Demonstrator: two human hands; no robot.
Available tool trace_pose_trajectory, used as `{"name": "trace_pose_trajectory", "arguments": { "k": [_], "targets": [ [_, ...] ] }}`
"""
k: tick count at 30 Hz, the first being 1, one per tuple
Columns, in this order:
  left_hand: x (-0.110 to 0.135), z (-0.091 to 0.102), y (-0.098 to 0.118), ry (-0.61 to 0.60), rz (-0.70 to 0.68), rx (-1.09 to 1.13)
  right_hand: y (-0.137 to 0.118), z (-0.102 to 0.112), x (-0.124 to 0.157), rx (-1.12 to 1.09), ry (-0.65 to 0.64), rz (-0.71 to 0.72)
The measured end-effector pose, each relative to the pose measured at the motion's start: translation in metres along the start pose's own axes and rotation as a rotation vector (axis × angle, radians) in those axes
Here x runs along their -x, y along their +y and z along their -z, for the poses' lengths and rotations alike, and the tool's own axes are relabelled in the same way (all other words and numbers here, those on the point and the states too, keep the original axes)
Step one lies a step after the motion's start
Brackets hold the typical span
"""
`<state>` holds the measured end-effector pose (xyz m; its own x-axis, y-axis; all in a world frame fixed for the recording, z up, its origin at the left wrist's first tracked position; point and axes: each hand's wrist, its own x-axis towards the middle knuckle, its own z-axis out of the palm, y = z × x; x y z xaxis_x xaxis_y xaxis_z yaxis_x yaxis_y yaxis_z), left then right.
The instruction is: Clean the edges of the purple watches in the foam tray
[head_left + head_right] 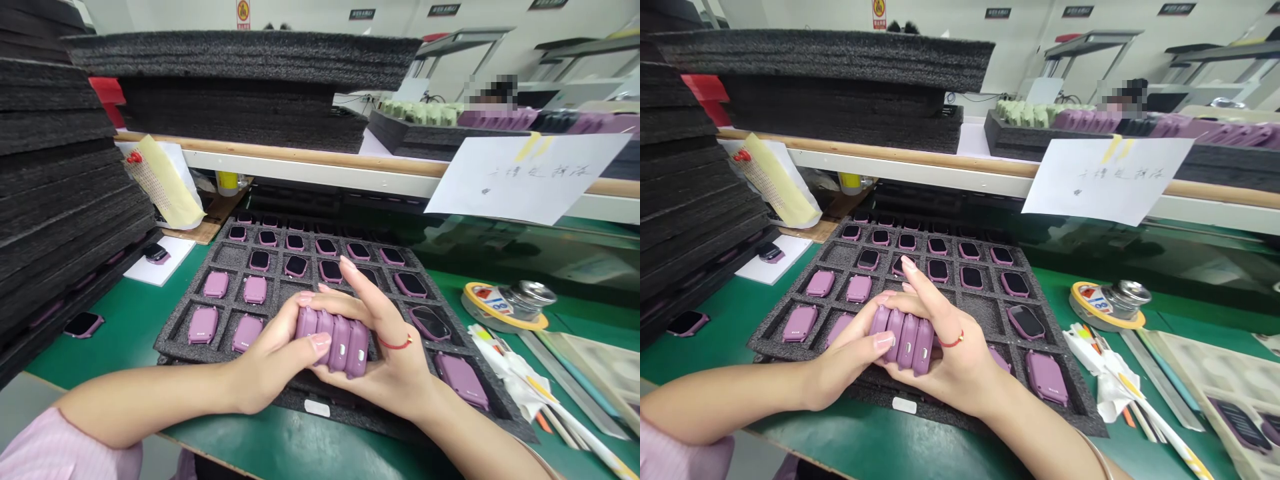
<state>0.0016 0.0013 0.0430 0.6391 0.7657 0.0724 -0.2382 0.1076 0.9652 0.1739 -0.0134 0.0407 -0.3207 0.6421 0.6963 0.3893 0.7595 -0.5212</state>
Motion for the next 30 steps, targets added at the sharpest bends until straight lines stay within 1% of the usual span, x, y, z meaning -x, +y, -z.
{"name": "trace_pose_trajectory", "arguments": {
  "k": [2,4,7,10,13,15,17,18,19,20,21,23,25,27,30],
  "targets": [
    [0.0,0.001,-0.001,-0.018,0.044,0.082,0.002,0.002,0.001,-0.012,-0.002,0.001],
    [-0.001,0.002,-0.002,-0.012,0.073,0.1,0.003,0.003,0.001,-0.035,0.001,-0.006],
    [-0.001,0.002,0.0,0.009,0.033,0.024,0.003,0.003,-0.001,-0.051,0.015,-0.029],
    [-0.001,-0.001,0.001,0.03,-0.009,-0.067,0.0,-0.003,0.0,-0.057,0.022,-0.086],
    [-0.004,-0.002,0.001,0.122,0.066,-0.166,-0.006,-0.007,0.006,-0.076,-0.023,-0.145],
    [-0.007,-0.002,0.001,0.137,0.128,-0.219,-0.013,-0.002,0.012,-0.035,-0.095,-0.178],
    [-0.01,-0.001,0.002,0.111,0.162,-0.23,-0.02,0.015,0.019,0.038,-0.156,-0.204],
    [-0.011,-0.002,0.003,0.102,0.179,-0.218,-0.022,0.028,0.022,0.079,-0.161,-0.227],
    [-0.011,-0.002,0.004,0.097,0.202,-0.195,-0.023,0.043,0.025,0.133,-0.138,-0.274],
    [-0.011,-0.003,0.004,0.094,0.227,-0.165,-0.022,0.061,0.03,0.21,-0.096,-0.354],
    [-0.011,-0.004,0.005,0.093,0.253,-0.136,-0.019,0.078,0.035,0.313,-0.037,-0.478],
    [-0.009,-0.006,0.006,0.101,0.281,-0.111,-0.009,0.111,0.049,0.609,0.044,-0.802],
    [-0.008,-0.009,0.007,0.115,0.269,-0.138,0.005,0.134,0.066,0.715,0.025,-0.952],
    [-0.007,-0.011,0.007,0.13,0.246,-0.17,0.017,0.143,0.085,0.728,-0.022,-1.041],
    [-0.007,-0.012,0.008,0.128,0.223,-0.177,0.028,0.138,0.107,0.688,-0.046,-1.112]
  ]
}}
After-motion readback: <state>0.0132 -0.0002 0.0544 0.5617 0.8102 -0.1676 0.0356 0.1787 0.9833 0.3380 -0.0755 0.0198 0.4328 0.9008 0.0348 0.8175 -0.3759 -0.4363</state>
